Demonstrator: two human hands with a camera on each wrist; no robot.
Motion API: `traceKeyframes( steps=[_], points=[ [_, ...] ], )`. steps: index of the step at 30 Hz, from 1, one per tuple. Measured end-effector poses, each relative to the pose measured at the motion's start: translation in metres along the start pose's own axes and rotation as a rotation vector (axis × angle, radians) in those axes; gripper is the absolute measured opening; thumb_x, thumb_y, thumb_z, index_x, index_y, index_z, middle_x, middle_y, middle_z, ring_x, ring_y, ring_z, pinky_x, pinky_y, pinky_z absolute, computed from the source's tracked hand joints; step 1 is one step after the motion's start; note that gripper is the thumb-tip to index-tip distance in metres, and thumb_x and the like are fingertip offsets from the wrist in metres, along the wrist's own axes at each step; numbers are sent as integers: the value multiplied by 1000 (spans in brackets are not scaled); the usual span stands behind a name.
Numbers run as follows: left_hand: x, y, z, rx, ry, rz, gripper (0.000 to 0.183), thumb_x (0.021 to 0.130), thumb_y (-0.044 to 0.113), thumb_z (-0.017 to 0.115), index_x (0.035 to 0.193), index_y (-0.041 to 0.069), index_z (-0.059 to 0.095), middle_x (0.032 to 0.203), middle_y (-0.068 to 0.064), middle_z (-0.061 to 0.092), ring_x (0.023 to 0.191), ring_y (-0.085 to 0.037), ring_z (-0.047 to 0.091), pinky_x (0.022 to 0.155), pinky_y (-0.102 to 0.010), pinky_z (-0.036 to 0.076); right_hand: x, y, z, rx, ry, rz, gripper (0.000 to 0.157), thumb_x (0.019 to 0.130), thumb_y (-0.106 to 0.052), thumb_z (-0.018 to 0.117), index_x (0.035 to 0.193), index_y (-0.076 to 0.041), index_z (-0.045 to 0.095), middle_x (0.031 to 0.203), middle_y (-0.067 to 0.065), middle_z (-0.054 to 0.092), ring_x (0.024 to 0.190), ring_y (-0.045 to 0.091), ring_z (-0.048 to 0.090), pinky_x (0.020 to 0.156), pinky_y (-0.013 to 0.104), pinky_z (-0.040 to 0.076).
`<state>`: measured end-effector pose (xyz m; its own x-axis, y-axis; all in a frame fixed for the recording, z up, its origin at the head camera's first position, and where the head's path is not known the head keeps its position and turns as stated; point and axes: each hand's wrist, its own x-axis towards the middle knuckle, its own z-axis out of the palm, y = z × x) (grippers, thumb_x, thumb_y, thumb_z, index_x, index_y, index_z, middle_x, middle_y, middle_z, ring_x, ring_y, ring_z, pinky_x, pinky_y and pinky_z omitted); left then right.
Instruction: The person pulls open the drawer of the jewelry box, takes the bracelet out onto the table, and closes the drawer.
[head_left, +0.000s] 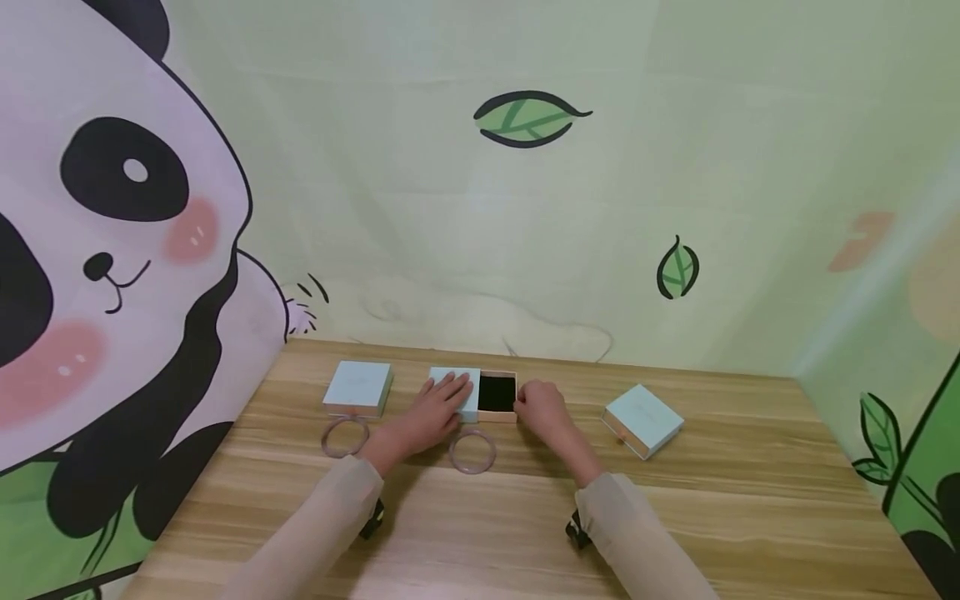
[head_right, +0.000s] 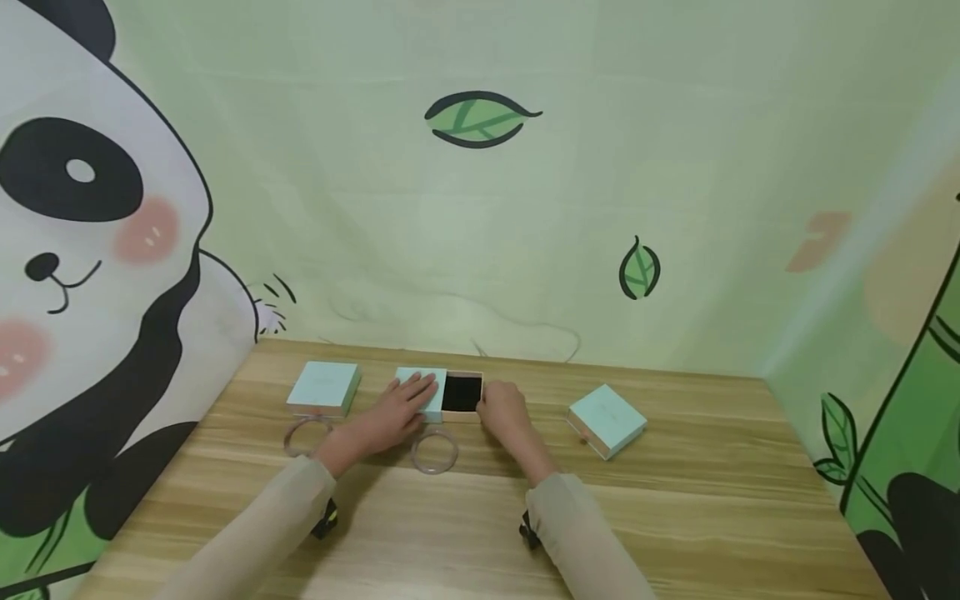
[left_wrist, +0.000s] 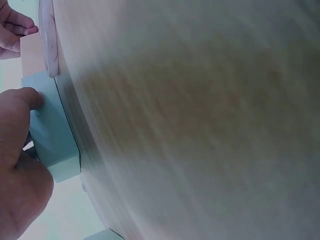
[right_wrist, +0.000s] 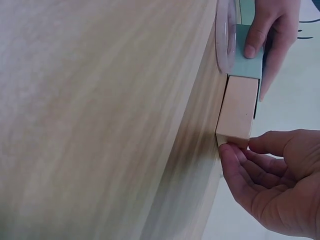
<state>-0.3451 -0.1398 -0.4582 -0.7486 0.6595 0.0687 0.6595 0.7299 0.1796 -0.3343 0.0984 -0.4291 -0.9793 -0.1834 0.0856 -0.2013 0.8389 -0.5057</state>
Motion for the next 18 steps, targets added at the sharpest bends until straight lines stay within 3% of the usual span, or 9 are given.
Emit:
traceKeyframes(
  steps=[5,10,15,18],
  points=[
    [-3,-3,-2,4,-8,0,59,107,18,54,157,-2,31,165,-20,25,152,-41,22,119,-63,21,2,-4,0,3,-20,-8,38,92,-3,66,55,-8,56,53,-4,43,54,12,38,53,25,33],
    [-4,-4,-4,24,0,-14,58,106,19,54,157,-1,33,165,-19,26,152,-40,23,119,-62,23,5,-11,4,52,-5,-78,25,92,-4,70,67,-1,69,60,0,58,58,12,44,57,25,39],
    [-4,-1,-4,30,-11,-5,58,107,21,53,158,1,33,166,-17,26,152,-39,23,119,-61,22,10,-18,17,132,-6,-141,16,92,-3,70,78,2,75,67,4,68,59,9,49,57,22,42],
    [-3,0,-3,20,1,9,58,107,21,53,157,1,34,165,-18,26,152,-40,24,119,-62,23,14,-25,24,195,-34,-130,13,92,-1,69,84,4,77,71,7,72,59,7,54,56,19,44]
  ],
)
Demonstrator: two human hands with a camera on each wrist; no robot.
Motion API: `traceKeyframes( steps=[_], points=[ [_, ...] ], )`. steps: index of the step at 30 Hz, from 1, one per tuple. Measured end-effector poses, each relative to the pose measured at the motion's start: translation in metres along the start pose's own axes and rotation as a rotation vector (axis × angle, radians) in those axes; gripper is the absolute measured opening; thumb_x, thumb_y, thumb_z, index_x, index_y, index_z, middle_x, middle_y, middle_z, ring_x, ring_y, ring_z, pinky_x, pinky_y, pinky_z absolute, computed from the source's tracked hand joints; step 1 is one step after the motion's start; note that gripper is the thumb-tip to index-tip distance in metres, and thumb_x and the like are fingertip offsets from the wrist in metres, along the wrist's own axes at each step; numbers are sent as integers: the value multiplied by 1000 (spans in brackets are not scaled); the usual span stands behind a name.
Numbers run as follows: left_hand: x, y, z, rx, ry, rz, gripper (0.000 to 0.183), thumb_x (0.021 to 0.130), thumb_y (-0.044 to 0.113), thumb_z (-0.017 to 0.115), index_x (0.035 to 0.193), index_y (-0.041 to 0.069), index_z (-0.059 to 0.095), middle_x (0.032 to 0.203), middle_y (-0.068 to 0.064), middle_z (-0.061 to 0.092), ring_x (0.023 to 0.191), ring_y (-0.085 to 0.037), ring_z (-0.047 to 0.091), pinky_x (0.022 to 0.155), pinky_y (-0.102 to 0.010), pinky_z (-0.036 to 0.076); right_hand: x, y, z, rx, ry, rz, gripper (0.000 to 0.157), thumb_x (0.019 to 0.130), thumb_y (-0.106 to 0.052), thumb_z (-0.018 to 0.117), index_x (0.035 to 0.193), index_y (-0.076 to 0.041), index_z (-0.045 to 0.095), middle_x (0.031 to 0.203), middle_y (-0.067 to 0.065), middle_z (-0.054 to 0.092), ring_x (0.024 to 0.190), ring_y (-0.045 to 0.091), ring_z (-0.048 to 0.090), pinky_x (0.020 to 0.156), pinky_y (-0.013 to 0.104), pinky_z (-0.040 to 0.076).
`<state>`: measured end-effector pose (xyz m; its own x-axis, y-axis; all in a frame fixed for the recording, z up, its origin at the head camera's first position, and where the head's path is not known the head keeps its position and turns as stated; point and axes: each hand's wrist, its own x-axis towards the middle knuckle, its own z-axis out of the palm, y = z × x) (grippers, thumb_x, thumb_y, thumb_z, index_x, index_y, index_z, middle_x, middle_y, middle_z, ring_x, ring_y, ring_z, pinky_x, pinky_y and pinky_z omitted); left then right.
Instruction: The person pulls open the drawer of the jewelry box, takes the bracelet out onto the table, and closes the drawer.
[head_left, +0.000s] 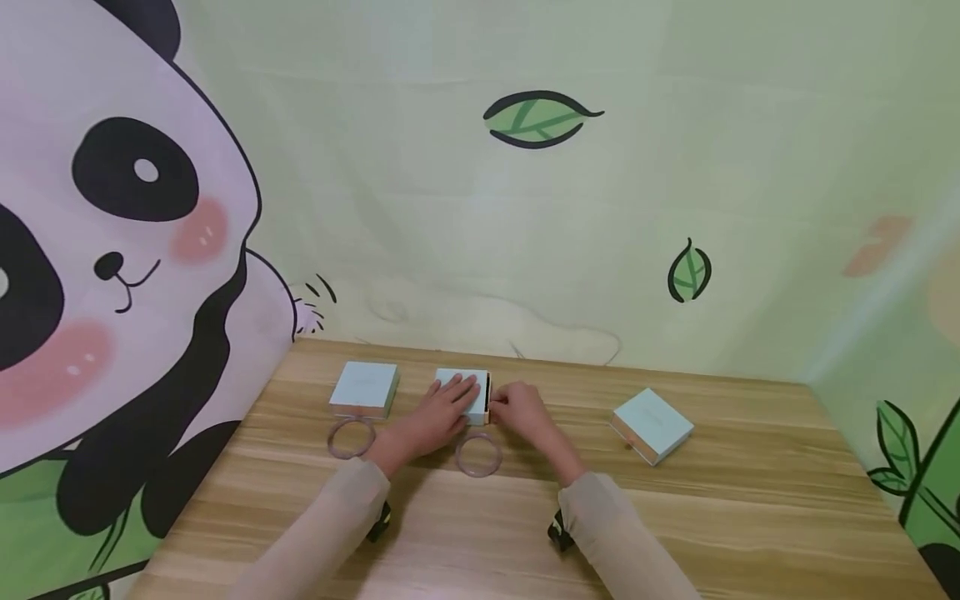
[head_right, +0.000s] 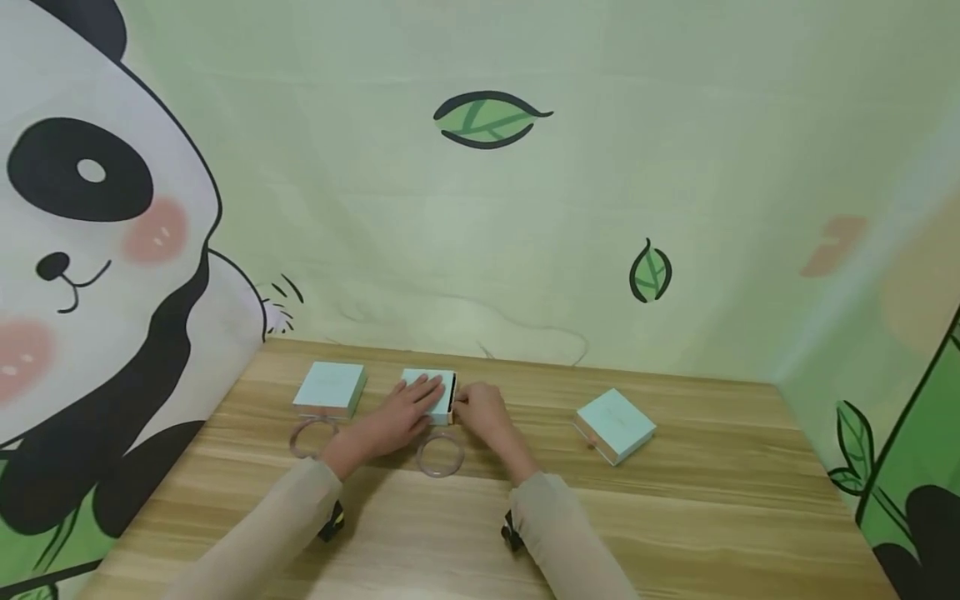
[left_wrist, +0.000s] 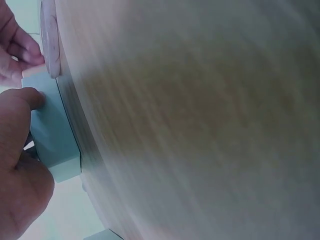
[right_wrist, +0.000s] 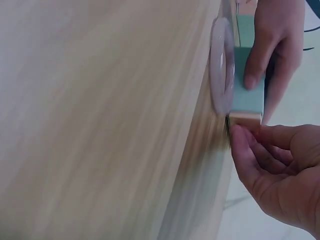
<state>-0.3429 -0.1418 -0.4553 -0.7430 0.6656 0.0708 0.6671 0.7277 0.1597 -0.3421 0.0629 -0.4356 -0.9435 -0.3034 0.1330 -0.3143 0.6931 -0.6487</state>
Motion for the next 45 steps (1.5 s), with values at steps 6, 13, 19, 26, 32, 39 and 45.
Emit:
traceKeyframes(
  steps=[6,13,19,26,32,39,45],
  points=[
    [1,2,-1,-39,26,12,56,105,15,57,154,-3,38,163,-21,31,150,-43,27,117,-64,25,3,-5,3,99,-42,63,11,88,5,67,93,7,77,78,12,76,63,14,68,57,19,51],
    [0,-2,1,-126,64,-9,63,102,13,61,156,-4,32,159,-24,35,148,-45,30,116,-65,24,3,-9,7,124,-80,89,10,90,5,67,93,7,77,79,13,75,65,14,68,57,19,52],
    [2,4,-3,-135,62,-58,64,102,23,63,154,-3,37,159,-22,37,148,-44,30,118,-64,24,5,-9,8,78,-81,79,11,89,4,68,93,5,78,78,9,75,63,7,62,57,18,49],
    [15,19,-2,-68,106,-153,56,101,37,63,141,0,54,152,-19,47,141,-42,43,111,-66,33,4,-3,5,47,-97,23,13,86,2,67,95,4,76,79,7,73,65,9,55,59,20,45],
    [25,27,-1,-18,96,-218,47,99,40,65,129,4,61,145,-16,51,134,-39,49,109,-66,36,0,-1,-1,56,-173,24,27,87,3,63,112,4,73,87,9,74,66,9,56,59,20,45],
    [26,31,-4,3,91,-235,42,99,40,66,126,7,62,143,-13,52,134,-41,48,109,-67,35,-8,-6,-9,185,-248,70,41,90,6,54,130,12,61,109,21,73,85,27,70,66,27,55],
    [24,34,-6,30,82,-254,43,99,40,65,129,9,62,143,-11,53,136,-40,45,110,-66,34,-12,-6,-10,217,-238,77,41,92,5,53,132,14,57,117,25,70,93,32,70,69,29,56]
  ],
)
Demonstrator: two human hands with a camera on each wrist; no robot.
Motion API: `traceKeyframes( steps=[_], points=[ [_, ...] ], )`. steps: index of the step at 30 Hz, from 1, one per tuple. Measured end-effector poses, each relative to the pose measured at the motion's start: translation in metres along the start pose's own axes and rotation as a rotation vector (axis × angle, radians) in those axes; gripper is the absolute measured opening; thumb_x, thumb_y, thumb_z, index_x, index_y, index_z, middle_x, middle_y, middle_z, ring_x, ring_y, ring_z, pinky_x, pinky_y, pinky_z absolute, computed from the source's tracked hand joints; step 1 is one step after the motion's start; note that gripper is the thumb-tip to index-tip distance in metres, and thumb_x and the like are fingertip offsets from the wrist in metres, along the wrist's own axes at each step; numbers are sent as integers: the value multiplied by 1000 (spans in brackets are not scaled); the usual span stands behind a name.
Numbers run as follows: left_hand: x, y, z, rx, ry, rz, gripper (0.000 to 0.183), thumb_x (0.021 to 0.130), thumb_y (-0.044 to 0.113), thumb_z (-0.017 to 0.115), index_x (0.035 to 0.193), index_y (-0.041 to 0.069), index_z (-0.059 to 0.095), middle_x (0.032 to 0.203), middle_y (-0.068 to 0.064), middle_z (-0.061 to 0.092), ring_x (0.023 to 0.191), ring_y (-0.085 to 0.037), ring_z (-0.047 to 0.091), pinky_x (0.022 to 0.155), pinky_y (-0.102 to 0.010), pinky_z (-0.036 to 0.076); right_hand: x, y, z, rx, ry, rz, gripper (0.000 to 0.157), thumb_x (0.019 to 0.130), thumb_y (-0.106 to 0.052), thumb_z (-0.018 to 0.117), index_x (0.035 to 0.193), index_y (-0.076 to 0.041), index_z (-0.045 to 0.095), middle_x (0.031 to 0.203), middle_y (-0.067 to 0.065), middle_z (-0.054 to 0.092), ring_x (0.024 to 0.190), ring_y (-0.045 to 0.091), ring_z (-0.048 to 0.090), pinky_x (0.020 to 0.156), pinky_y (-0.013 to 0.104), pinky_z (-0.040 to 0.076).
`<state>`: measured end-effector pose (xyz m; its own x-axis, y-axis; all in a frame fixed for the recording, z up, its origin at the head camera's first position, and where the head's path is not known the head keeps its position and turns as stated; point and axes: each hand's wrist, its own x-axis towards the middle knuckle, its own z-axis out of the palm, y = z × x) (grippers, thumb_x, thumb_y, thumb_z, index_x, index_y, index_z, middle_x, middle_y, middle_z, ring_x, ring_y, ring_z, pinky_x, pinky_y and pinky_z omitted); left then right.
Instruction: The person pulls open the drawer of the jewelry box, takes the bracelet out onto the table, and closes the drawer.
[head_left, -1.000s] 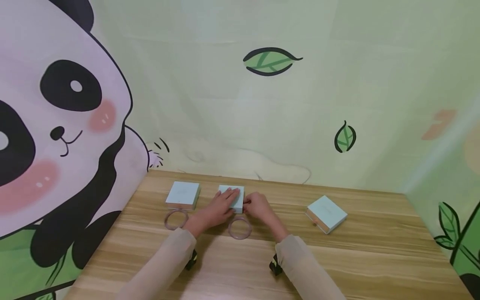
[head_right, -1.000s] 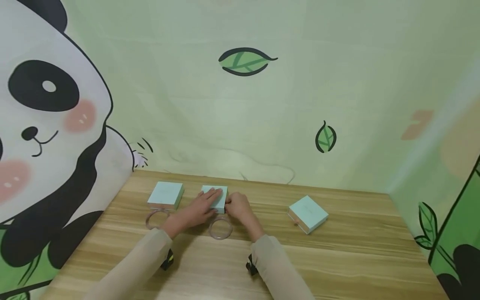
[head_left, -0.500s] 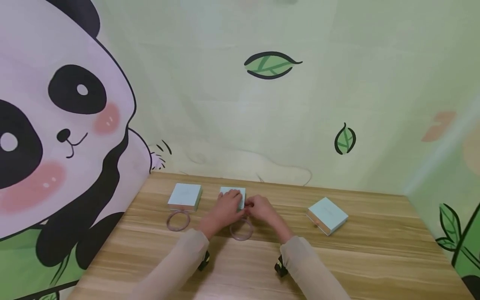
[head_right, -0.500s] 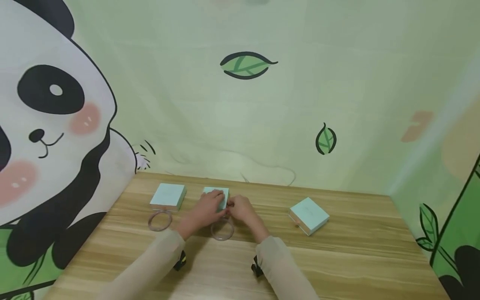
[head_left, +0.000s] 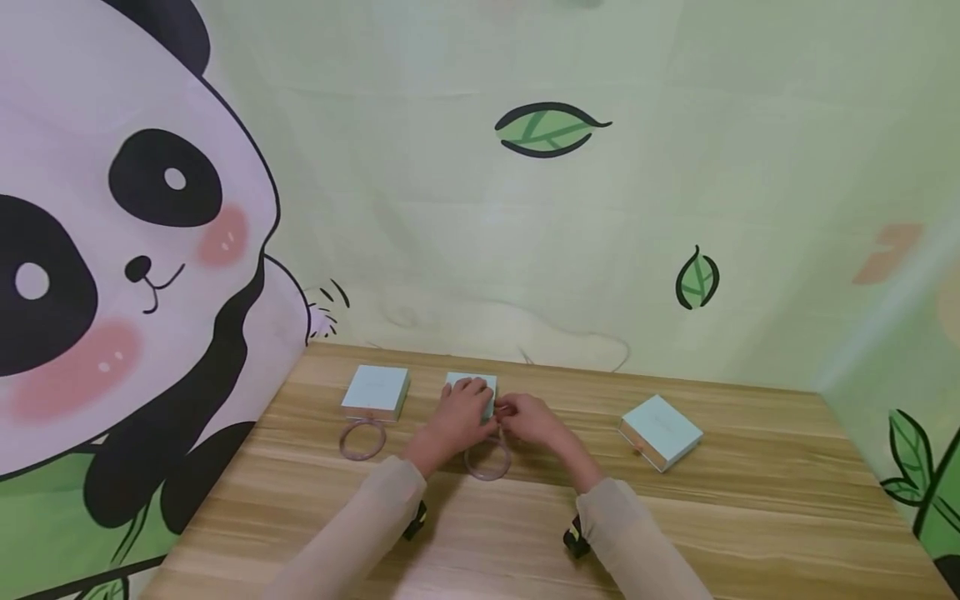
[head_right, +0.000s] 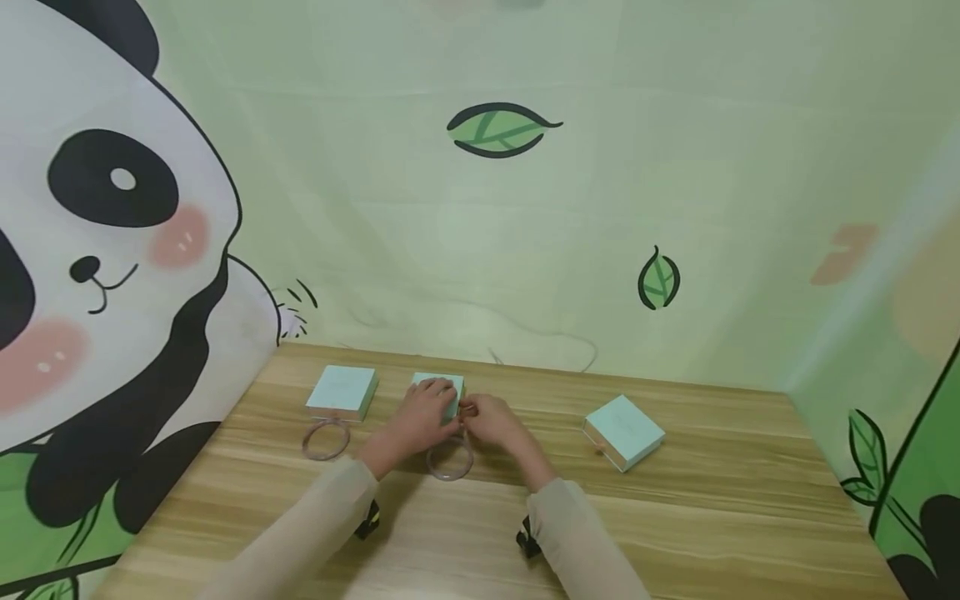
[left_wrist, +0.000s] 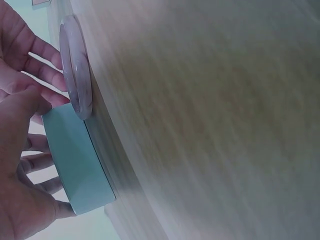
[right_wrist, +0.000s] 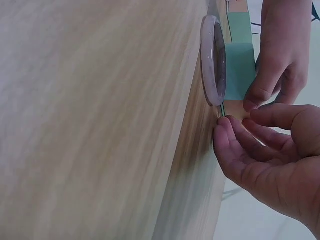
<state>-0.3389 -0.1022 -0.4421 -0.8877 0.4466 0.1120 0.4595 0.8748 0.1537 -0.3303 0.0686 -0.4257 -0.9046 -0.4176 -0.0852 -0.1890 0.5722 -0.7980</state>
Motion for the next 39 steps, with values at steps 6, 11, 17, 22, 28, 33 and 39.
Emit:
traceKeyframes(
  steps=[6,11,17,22,28,33,39],
  points=[
    [0,2,1,35,11,-11,44,99,42,63,130,11,62,142,-9,53,135,-40,45,109,-64,36,-4,-1,-1,-17,23,13,38,95,0,55,132,9,60,117,21,71,99,30,69,77,35,57],
    [1,1,5,38,33,-26,38,97,40,66,124,13,63,138,-6,55,125,-40,47,104,-61,38,-6,2,-2,-110,81,-7,35,93,-1,57,126,6,65,114,18,71,100,27,67,82,38,57],
    [1,2,7,62,46,-42,38,97,41,65,125,15,63,140,-4,54,113,-37,45,93,-53,39,-13,2,-5,-182,125,-38,31,93,-1,59,122,8,66,111,21,72,96,31,69,82,42,58],
    [0,1,6,57,38,-50,41,98,41,64,130,15,63,144,-4,53,114,-35,45,91,-50,40,-19,5,-8,-210,131,-16,30,95,-2,61,123,7,66,115,21,71,106,34,69,87,44,58],
    [-2,1,4,56,41,-47,47,99,43,63,136,15,62,146,-4,52,117,-36,45,94,-53,41,-25,10,-10,-287,150,-14,31,94,-4,63,124,6,66,120,22,69,113,37,67,94,48,55],
    [-4,1,4,82,35,-29,46,100,42,61,137,16,61,149,-3,51,118,-35,47,93,-53,42,-30,16,-6,-446,165,-75,39,97,-15,65,128,7,63,128,25,66,122,40,61,104,51,48],
    [-7,-3,7,116,35,16,50,97,40,66,139,16,59,153,-3,48,119,-33,47,92,-52,43,-39,19,-4,-626,177,-170,51,100,-29,65,136,6,59,136,26,60,126,42,57,108,52,45]
  ],
)
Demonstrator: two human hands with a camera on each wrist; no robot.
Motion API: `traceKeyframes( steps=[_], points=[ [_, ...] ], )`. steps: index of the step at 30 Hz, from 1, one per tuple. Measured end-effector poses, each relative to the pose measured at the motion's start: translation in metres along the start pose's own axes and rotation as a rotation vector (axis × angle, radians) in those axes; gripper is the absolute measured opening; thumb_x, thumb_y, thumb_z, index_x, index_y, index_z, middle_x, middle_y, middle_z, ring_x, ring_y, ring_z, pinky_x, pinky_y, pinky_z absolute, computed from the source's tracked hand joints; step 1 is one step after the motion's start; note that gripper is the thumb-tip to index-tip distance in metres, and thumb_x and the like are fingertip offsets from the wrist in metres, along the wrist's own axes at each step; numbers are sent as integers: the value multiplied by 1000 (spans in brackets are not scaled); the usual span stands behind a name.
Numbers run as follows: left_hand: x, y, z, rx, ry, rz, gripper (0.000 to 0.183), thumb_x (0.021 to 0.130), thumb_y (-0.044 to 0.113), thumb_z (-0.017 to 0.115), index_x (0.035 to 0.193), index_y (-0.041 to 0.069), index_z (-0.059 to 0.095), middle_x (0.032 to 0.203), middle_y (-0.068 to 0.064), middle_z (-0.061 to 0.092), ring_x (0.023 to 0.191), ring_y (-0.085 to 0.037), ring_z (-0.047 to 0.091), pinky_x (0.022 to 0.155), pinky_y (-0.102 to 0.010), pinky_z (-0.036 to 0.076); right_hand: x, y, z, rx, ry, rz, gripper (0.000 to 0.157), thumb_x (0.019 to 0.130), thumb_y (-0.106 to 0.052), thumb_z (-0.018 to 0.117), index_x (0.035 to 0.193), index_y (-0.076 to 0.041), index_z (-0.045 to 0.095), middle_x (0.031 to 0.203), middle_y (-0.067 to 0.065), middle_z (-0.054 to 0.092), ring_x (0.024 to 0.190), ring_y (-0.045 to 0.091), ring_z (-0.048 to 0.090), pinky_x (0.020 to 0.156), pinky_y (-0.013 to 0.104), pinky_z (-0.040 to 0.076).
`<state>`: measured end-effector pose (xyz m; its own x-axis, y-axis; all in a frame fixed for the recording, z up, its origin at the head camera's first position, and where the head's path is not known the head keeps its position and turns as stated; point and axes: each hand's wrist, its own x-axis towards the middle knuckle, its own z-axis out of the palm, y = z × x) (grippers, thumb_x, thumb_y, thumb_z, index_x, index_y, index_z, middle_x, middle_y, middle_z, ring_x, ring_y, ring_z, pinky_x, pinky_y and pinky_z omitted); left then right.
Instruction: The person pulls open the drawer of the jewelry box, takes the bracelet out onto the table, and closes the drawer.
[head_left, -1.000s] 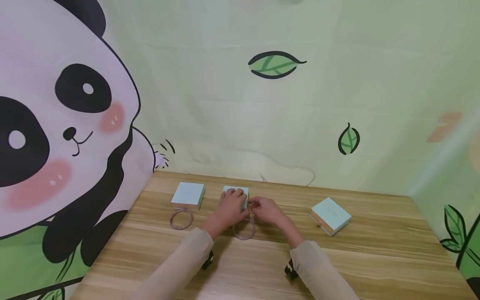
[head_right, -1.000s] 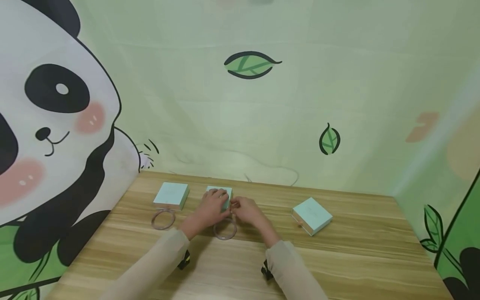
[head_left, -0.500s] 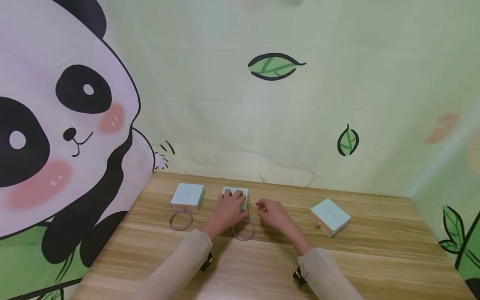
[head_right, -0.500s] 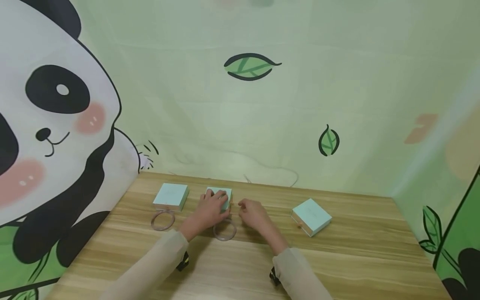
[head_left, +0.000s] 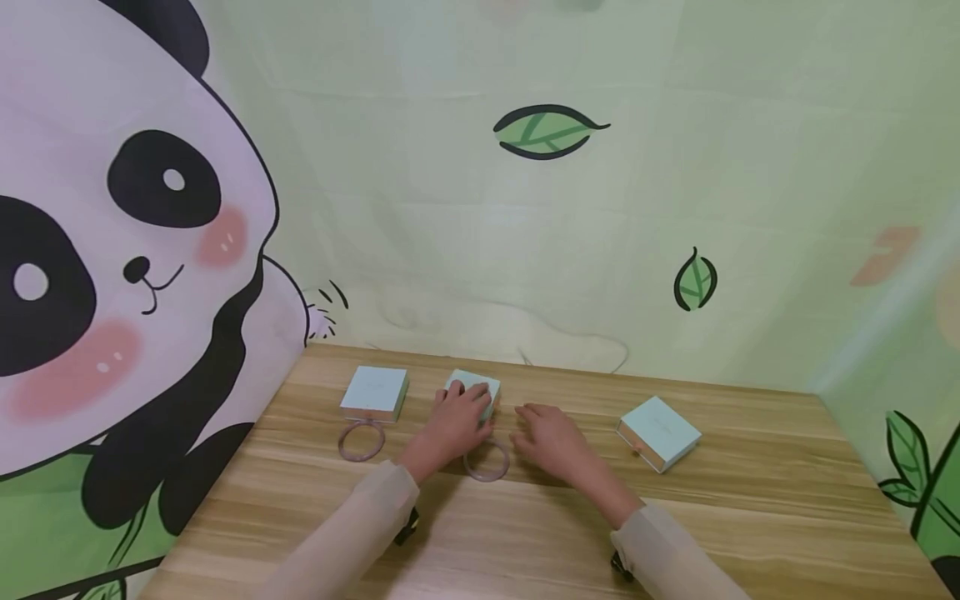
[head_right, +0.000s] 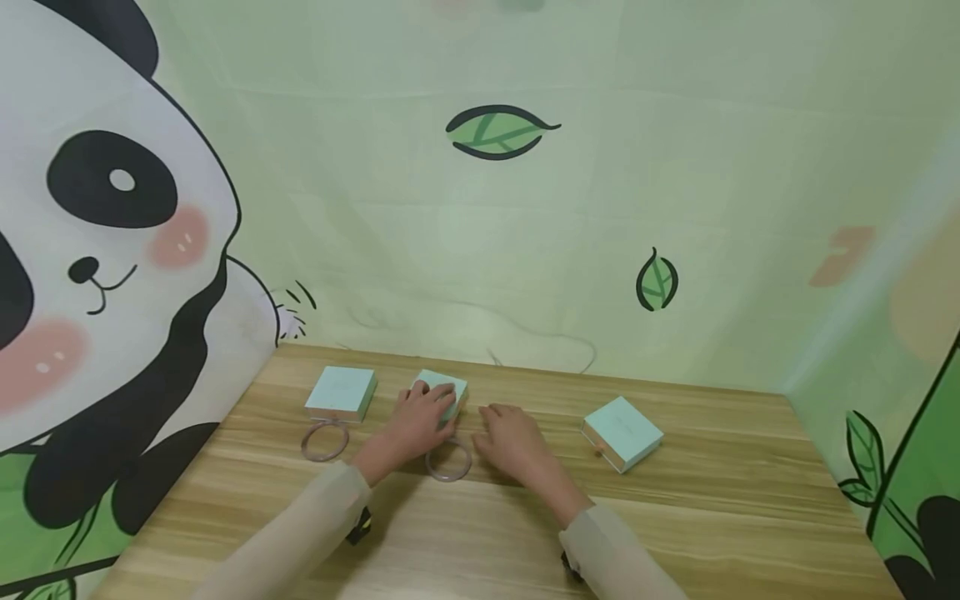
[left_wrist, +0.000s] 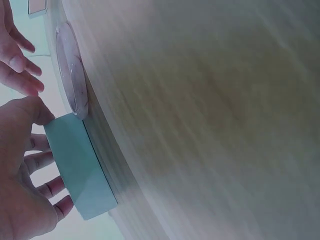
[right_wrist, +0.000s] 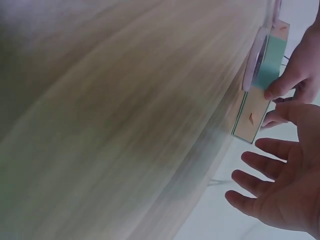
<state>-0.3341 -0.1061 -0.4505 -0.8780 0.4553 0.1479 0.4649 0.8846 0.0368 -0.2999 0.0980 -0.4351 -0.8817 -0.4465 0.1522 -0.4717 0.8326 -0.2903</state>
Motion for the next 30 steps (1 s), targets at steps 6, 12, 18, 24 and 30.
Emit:
traceKeyframes(
  steps=[6,12,18,24,30],
  points=[
    [-5,-2,-3,20,31,106,45,91,28,77,131,13,62,149,-3,52,116,-32,50,90,-49,48,-7,-1,-4,-52,12,-51,52,101,-32,62,139,4,58,140,25,58,130,43,54,111,53,41],
    [-5,-5,-3,-11,91,222,40,86,11,82,121,9,63,139,-6,57,114,-33,56,94,-47,52,-11,0,-10,-68,18,-49,51,101,-31,63,140,1,58,142,24,57,132,44,52,110,56,41],
    [-4,-9,-4,-66,106,318,28,90,8,77,113,4,62,128,-11,60,115,-33,59,101,-43,49,-17,4,-13,-40,19,-50,48,100,-28,64,137,2,60,140,24,58,131,44,53,109,57,41],
    [-5,-12,-5,-152,53,325,38,91,27,79,114,4,61,138,-19,52,123,-41,52,102,-47,49,-21,12,-13,-48,61,-53,46,99,-27,66,134,3,62,137,24,60,128,41,56,109,54,43],
    [-6,-18,4,-169,5,309,39,91,32,78,114,9,57,149,-23,44,137,-42,43,108,-49,45,-24,19,-13,-33,72,-53,45,99,-26,67,132,4,63,136,25,61,127,42,56,108,54,44]
  ],
)
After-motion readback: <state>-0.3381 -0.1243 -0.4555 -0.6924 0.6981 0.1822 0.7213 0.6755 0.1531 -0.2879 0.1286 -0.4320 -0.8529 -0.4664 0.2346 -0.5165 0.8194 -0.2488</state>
